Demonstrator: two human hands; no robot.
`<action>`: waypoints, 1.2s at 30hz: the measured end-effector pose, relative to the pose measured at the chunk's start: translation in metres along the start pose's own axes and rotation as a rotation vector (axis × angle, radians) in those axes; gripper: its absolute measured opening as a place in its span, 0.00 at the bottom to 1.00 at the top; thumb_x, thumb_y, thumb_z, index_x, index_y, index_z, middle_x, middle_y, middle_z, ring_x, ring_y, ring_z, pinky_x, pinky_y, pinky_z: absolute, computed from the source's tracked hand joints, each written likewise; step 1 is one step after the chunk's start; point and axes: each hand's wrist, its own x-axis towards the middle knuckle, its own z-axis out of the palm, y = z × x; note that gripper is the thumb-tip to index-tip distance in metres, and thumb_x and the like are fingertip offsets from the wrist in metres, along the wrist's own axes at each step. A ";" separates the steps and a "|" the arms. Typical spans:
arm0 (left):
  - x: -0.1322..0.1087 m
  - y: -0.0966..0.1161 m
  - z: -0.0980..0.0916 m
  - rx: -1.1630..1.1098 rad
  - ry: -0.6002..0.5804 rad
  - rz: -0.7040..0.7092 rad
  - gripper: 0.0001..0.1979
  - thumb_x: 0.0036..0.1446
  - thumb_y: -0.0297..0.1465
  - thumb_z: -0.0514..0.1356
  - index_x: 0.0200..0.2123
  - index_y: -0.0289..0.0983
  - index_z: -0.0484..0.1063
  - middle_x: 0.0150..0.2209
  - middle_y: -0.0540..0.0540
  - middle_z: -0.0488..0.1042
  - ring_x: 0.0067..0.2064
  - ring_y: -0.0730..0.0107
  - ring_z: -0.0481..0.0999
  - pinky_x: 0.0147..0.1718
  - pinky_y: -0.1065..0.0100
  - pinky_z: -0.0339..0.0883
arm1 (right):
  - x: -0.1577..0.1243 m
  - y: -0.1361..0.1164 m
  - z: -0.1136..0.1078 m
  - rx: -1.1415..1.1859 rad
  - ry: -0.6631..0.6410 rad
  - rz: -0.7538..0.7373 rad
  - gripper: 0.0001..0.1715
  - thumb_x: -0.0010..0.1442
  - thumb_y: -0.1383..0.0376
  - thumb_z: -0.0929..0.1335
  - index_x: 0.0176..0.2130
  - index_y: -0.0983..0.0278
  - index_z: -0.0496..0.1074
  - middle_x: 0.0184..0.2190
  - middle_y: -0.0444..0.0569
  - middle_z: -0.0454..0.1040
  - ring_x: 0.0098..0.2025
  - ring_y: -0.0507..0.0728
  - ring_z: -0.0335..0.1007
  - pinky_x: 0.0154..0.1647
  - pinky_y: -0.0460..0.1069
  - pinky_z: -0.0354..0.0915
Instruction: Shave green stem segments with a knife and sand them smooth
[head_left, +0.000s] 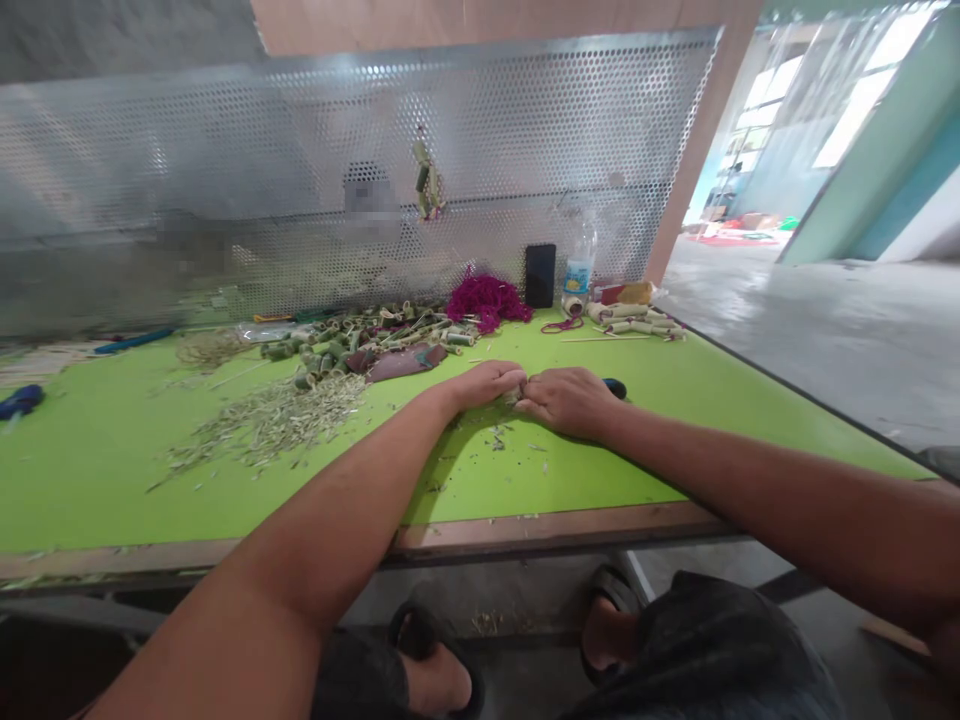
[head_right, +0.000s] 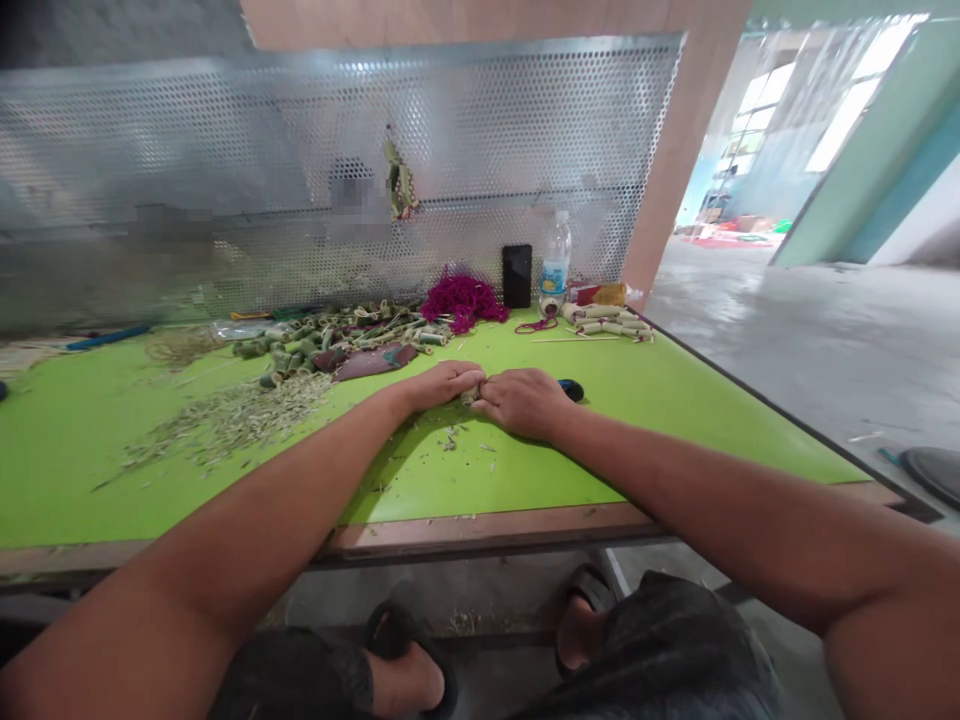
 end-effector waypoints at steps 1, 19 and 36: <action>0.000 0.000 0.000 0.003 -0.003 0.003 0.18 0.61 0.39 0.45 0.29 0.35 0.67 0.29 0.50 0.66 0.34 0.68 0.65 0.36 0.69 0.60 | -0.001 0.001 0.000 0.001 0.025 0.028 0.26 0.68 0.52 0.55 0.40 0.62 0.74 0.37 0.51 0.77 0.39 0.56 0.70 0.37 0.49 0.55; 0.000 -0.002 0.001 -0.054 0.016 0.027 0.16 0.59 0.40 0.47 0.26 0.36 0.63 0.27 0.51 0.64 0.33 0.70 0.64 0.34 0.69 0.58 | 0.000 0.004 0.004 -0.001 0.136 0.122 0.26 0.68 0.52 0.54 0.37 0.62 0.74 0.35 0.50 0.76 0.37 0.56 0.68 0.34 0.49 0.51; 0.001 -0.003 0.001 -0.068 0.006 0.000 0.19 0.60 0.43 0.47 0.30 0.35 0.68 0.30 0.49 0.68 0.35 0.68 0.66 0.37 0.69 0.61 | 0.002 0.006 -0.001 0.010 0.068 0.117 0.27 0.68 0.52 0.54 0.40 0.62 0.75 0.37 0.50 0.77 0.39 0.56 0.70 0.37 0.49 0.54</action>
